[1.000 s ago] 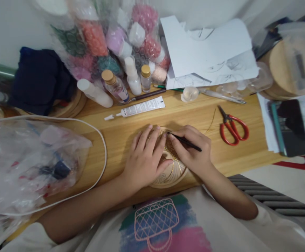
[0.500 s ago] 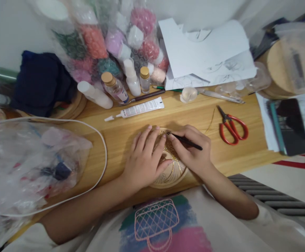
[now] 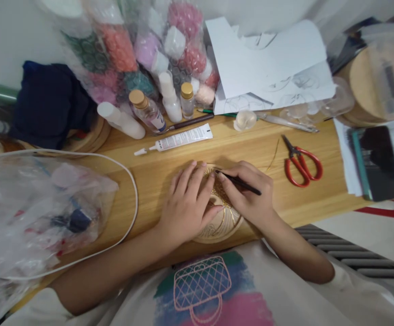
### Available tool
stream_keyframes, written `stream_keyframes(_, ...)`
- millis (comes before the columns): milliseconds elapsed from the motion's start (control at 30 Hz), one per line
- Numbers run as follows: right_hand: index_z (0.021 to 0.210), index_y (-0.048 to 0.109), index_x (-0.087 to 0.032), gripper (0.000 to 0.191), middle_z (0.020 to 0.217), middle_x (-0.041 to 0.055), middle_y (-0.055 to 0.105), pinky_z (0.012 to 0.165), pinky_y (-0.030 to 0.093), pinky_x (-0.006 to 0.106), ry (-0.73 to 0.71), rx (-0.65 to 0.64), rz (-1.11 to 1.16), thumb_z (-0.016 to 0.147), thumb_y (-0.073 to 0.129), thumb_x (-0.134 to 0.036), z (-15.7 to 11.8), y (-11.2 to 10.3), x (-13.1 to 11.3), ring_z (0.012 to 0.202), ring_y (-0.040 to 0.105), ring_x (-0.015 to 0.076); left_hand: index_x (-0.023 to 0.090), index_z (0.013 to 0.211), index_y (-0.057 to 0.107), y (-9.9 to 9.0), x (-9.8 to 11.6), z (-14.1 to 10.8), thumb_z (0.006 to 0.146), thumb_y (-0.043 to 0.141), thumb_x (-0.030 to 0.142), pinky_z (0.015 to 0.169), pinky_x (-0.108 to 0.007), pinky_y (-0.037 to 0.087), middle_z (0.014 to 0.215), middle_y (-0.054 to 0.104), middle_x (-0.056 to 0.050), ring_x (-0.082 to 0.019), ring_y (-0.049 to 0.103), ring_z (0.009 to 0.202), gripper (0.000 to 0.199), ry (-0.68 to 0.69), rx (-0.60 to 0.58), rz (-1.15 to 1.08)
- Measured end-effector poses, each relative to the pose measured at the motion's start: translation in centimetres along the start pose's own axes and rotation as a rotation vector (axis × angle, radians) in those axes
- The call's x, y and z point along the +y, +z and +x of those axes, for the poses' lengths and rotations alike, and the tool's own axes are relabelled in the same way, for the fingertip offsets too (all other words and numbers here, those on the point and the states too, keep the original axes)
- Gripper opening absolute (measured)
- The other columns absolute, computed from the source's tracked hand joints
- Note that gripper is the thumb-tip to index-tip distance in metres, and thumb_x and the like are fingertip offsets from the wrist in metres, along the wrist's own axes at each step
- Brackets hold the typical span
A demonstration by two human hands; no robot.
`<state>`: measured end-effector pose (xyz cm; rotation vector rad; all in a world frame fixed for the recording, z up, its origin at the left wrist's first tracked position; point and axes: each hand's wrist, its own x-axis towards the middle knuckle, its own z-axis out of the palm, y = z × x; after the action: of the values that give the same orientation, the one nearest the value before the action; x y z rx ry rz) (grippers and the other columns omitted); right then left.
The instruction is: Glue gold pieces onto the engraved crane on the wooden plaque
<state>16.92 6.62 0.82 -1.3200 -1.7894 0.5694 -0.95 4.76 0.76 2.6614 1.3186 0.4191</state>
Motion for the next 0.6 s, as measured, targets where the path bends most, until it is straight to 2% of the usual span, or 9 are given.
stream_keyframes(167,0.083,0.065,-0.02,0.007,0.069,-0.0008,0.063,0.057,0.046,0.025,-0.006,-0.004,0.005,0.086,0.063,-0.014,-0.02,-0.01,0.04,0.061,0.057,0.0116,0.007,0.134,0.056,0.02,0.03,-0.04,0.096,0.051,0.046,0.107,-0.055,0.039,0.145,0.051,-0.024,-0.039,0.043,0.136,0.054,-0.021,-0.019,-0.041)
stream_keyframes(600,0.082,0.064,-0.02,0.008,0.068,-0.0008,0.061,0.056,0.045,0.025,-0.017,-0.016,-0.01,0.087,0.062,-0.015,0.04,-0.03,-0.01,0.061,0.056,0.0118,0.007,0.132,0.057,-0.1,0.02,0.11,0.098,0.048,0.046,0.104,-0.054,0.041,0.143,0.052,-0.024,-0.039,0.044,0.135,0.052,-0.012,-0.02,-0.017)
